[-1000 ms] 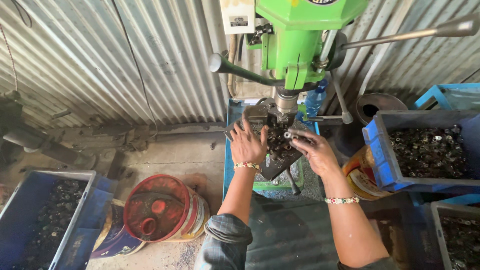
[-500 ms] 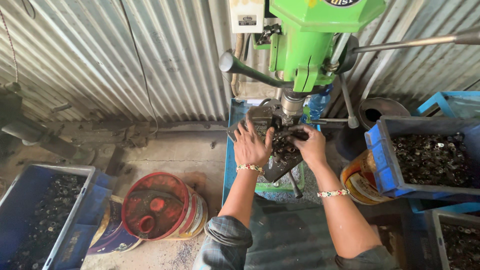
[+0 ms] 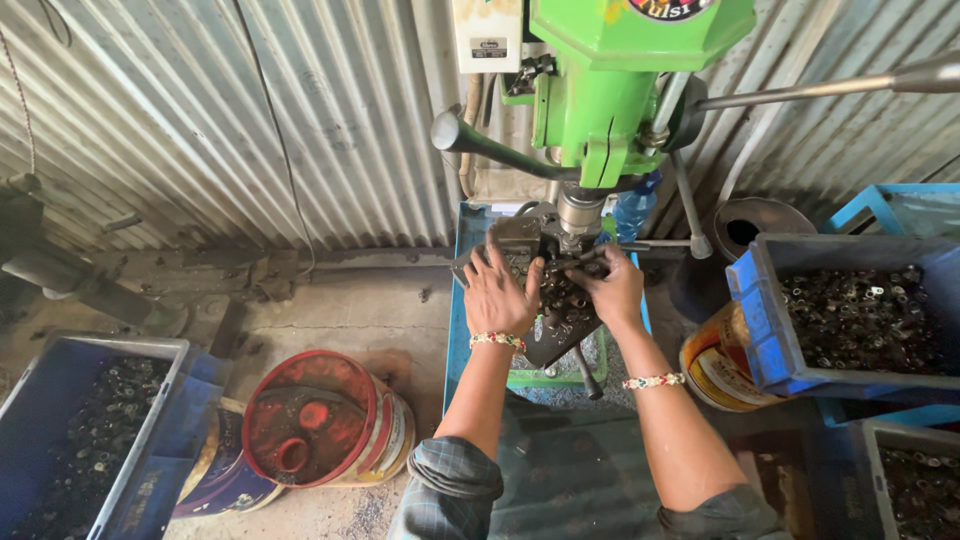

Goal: The person operates a bench drill press on small metal components, placing parts on the machine table and working them under the spindle. They use a metal rod tool in one hand while steadying parts with the other, and handle parts from blue bins filled with similar components.

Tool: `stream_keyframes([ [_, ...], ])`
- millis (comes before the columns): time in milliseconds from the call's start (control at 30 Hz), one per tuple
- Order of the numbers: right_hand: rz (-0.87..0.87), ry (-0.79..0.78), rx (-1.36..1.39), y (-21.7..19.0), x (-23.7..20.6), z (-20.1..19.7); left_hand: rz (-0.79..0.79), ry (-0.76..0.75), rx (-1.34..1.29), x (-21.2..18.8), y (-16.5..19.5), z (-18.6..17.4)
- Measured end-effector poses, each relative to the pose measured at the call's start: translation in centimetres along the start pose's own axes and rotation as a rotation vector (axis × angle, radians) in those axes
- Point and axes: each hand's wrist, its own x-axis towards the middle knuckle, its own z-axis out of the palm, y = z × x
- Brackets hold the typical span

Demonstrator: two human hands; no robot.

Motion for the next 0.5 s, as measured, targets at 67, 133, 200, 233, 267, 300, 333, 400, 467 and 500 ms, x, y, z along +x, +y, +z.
stream_keyframes([
  [67,0.06,-0.062,0.101,-0.1,0.3,-0.1,-0.015,-0.015,-0.01,0.1,0.0,-0.1],
  [133,-0.088,0.013,-0.026,-0.3,0.6,0.2,-0.01,-0.009,-0.002,0.1,0.1,-0.1],
  [200,-0.133,0.072,-0.133,-0.6,0.6,0.3,-0.012,-0.003,-0.007,0.1,0.2,-0.1],
  [233,-0.104,0.094,-0.176,-0.8,0.5,0.2,-0.014,0.002,-0.015,0.0,0.2,-0.1],
  [267,-0.075,0.116,-0.221,-1.0,0.2,-0.1,-0.018,0.006,-0.024,0.0,0.2,-0.1],
  [300,-0.028,0.129,-0.296,-1.2,-0.3,-0.6,-0.039,0.005,-0.032,0.0,0.0,-0.2],
  [333,0.016,0.145,-0.369,-1.3,-0.9,-1.5,-0.057,0.007,-0.038,0.2,-0.3,-0.3],
  [400,-0.179,0.252,-0.401,-1.5,-2.3,-2.9,-0.03,0.027,-0.004,1.2,-1.2,-0.5],
  [467,-0.483,0.421,-0.383,-1.6,-4.9,-5.4,0.049,0.052,0.075,2.8,-2.5,-0.6],
  [500,-0.555,0.506,-0.405,-1.8,-5.9,-6.6,0.132,0.035,0.068,3.9,-2.8,-0.3],
])
